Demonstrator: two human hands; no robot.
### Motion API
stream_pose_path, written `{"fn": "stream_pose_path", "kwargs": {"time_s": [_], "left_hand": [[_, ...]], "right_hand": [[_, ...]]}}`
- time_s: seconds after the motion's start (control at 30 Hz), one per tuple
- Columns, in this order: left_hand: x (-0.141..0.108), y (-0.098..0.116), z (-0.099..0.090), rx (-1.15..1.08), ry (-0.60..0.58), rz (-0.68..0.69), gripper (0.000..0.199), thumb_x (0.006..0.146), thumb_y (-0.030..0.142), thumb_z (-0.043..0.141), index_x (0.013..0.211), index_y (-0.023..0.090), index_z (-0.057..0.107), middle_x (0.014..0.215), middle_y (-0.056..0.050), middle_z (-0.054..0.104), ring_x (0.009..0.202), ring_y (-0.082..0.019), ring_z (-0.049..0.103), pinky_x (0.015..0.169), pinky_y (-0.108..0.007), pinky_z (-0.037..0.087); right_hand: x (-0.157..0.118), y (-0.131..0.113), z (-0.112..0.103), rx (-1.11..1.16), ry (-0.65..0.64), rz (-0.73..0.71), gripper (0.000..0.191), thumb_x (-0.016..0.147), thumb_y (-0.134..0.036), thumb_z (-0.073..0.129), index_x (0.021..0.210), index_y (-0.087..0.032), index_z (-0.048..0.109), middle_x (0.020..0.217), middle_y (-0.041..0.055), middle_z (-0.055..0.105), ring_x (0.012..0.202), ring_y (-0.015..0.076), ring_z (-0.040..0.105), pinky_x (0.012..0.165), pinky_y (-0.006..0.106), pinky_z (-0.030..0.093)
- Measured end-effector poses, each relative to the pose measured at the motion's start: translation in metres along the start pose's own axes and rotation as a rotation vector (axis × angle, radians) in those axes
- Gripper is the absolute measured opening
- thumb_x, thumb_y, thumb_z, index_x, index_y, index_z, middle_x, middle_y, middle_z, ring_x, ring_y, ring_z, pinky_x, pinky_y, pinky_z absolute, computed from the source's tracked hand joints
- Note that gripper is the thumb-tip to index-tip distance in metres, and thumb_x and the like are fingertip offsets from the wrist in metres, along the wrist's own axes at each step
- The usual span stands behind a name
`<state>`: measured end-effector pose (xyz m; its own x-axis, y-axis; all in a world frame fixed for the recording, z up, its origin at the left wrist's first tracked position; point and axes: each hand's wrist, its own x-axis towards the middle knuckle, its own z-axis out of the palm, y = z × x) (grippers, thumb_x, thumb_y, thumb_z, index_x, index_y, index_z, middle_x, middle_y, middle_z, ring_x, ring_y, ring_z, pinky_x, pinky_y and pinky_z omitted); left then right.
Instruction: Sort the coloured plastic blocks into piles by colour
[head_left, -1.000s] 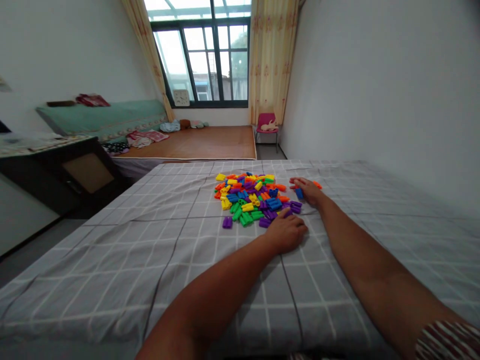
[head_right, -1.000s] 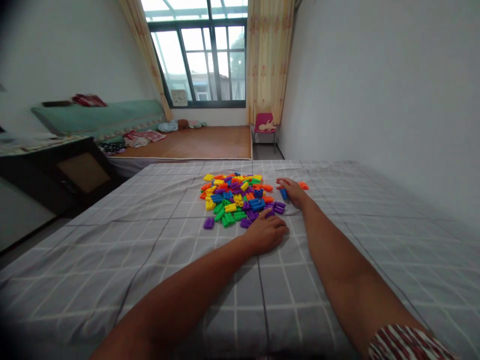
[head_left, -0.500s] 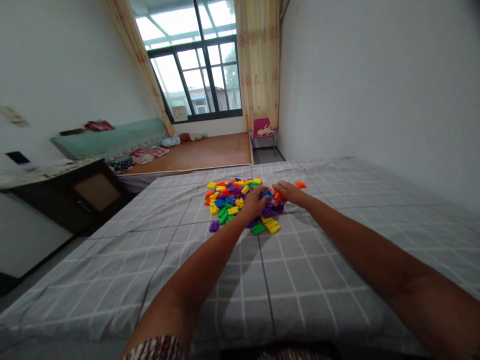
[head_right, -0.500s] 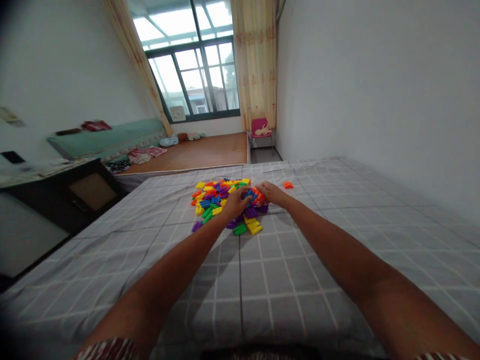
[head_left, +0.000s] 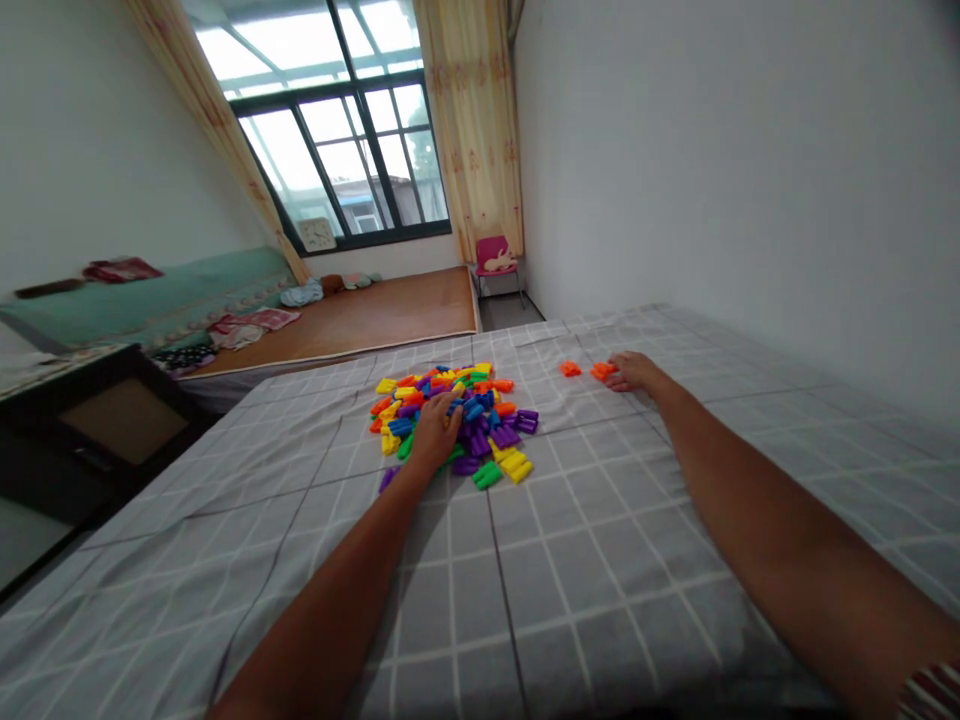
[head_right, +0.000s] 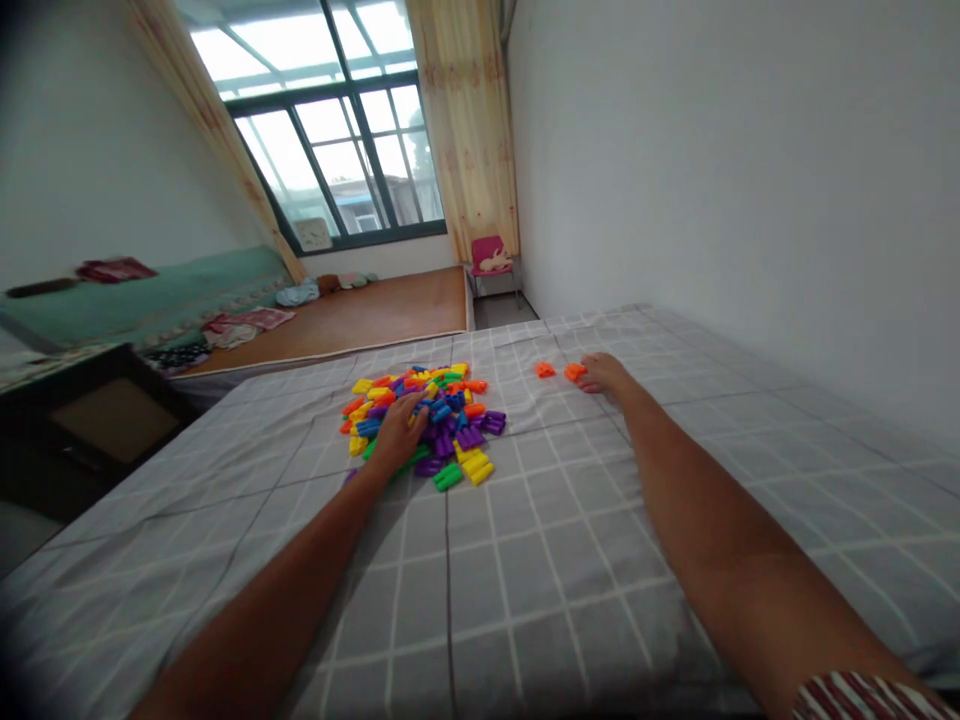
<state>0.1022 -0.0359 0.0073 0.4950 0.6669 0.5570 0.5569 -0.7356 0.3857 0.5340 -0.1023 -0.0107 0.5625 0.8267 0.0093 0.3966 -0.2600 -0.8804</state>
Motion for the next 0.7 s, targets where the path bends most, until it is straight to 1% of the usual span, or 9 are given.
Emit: {"fn": "stream_pose_path", "kwargs": {"time_s": [0.1, 0.17, 0.23, 0.27, 0.33, 0.4, 0.47, 0.57, 0.7], "left_hand": [[-0.002, -0.003, 0.002, -0.01, 0.01, -0.015, 0.03, 0.091, 0.029, 0.048, 0.113, 0.018, 0.065, 0.117, -0.01, 0.064, 0.113, -0.022, 0.057, 0.103, -0.042, 0.045], [-0.002, -0.004, 0.002, -0.006, 0.0, -0.016, 0.028, 0.09, 0.029, 0.049, 0.109, 0.017, 0.066, 0.116, -0.01, 0.064, 0.113, -0.023, 0.057, 0.102, -0.042, 0.045], [-0.003, -0.002, 0.002, 0.003, -0.006, -0.01, 0.027, 0.09, 0.028, 0.049, 0.108, 0.017, 0.067, 0.117, -0.01, 0.063, 0.114, -0.023, 0.056, 0.103, -0.042, 0.045], [-0.003, -0.001, 0.001, 0.009, -0.012, -0.009, 0.027, 0.09, 0.027, 0.049, 0.108, 0.018, 0.067, 0.117, -0.01, 0.063, 0.114, -0.023, 0.056, 0.103, -0.043, 0.045], [-0.003, 0.001, 0.001, 0.02, -0.026, -0.008, 0.027, 0.09, 0.027, 0.049, 0.108, 0.019, 0.067, 0.117, -0.009, 0.064, 0.113, -0.023, 0.057, 0.103, -0.043, 0.045], [-0.004, 0.004, 0.0, 0.025, -0.044, 0.002, 0.027, 0.09, 0.025, 0.049, 0.108, 0.019, 0.067, 0.116, -0.009, 0.064, 0.113, -0.023, 0.057, 0.103, -0.043, 0.045], [-0.005, 0.005, -0.001, 0.029, -0.058, 0.016, 0.027, 0.089, 0.024, 0.049, 0.11, 0.019, 0.066, 0.117, -0.008, 0.064, 0.112, -0.023, 0.057, 0.103, -0.042, 0.045], [-0.006, 0.006, -0.001, 0.034, -0.071, 0.027, 0.028, 0.089, 0.023, 0.05, 0.111, 0.019, 0.065, 0.117, -0.008, 0.064, 0.112, -0.023, 0.057, 0.102, -0.042, 0.045], [-0.007, 0.004, -0.001, 0.025, -0.067, 0.041, 0.028, 0.088, 0.023, 0.05, 0.112, 0.019, 0.065, 0.117, -0.009, 0.064, 0.113, -0.023, 0.056, 0.102, -0.042, 0.045]], "right_hand": [[-0.002, -0.004, -0.014, -0.292, -0.069, 0.041, 0.031, 0.088, -0.038, 0.048, 0.086, -0.014, 0.068, 0.079, 0.0101, 0.072, 0.057, 0.0169, 0.065, 0.057, 0.029, 0.051], [-0.003, -0.011, -0.02, -0.539, -0.008, -0.048, 0.033, 0.088, -0.038, 0.047, 0.082, -0.016, 0.07, 0.079, 0.0087, 0.073, 0.069, 0.0189, 0.067, 0.065, 0.029, 0.05], [-0.003, -0.019, -0.016, -0.655, 0.092, -0.192, 0.033, 0.088, -0.038, 0.047, 0.088, -0.017, 0.072, 0.086, 0.0084, 0.074, 0.083, 0.0211, 0.068, 0.073, 0.029, 0.049], [-0.002, -0.024, -0.01, -0.67, 0.102, -0.256, 0.033, 0.088, -0.039, 0.047, 0.094, -0.018, 0.071, 0.094, 0.0085, 0.074, 0.089, 0.0216, 0.067, 0.076, 0.029, 0.049], [0.0, -0.031, 0.007, -0.676, 0.032, -0.347, 0.038, 0.088, -0.041, 0.05, 0.113, -0.017, 0.067, 0.111, 0.0099, 0.071, 0.099, 0.0224, 0.065, 0.082, 0.03, 0.048], [0.003, -0.035, 0.026, -0.699, -0.072, -0.379, 0.053, 0.085, -0.042, 0.056, 0.132, -0.016, 0.055, 0.126, 0.0125, 0.064, 0.108, 0.025, 0.062, 0.089, 0.033, 0.047], [0.004, -0.035, 0.04, -0.73, -0.132, -0.387, 0.063, 0.083, -0.04, 0.059, 0.14, -0.018, 0.047, 0.136, 0.0125, 0.057, 0.116, 0.0275, 0.058, 0.095, 0.036, 0.045], [0.004, -0.032, 0.048, -0.724, -0.148, -0.428, 0.053, 0.081, -0.038, 0.06, 0.133, -0.024, 0.056, 0.136, 0.0073, 0.058, 0.119, 0.0276, 0.055, 0.097, 0.037, 0.044], [-0.003, -0.027, 0.048, -0.633, -0.148, -0.452, 0.043, 0.077, -0.043, 0.066, 0.116, -0.025, 0.067, 0.118, 0.0065, 0.068, 0.108, 0.0266, 0.06, 0.091, 0.037, 0.047]]}}
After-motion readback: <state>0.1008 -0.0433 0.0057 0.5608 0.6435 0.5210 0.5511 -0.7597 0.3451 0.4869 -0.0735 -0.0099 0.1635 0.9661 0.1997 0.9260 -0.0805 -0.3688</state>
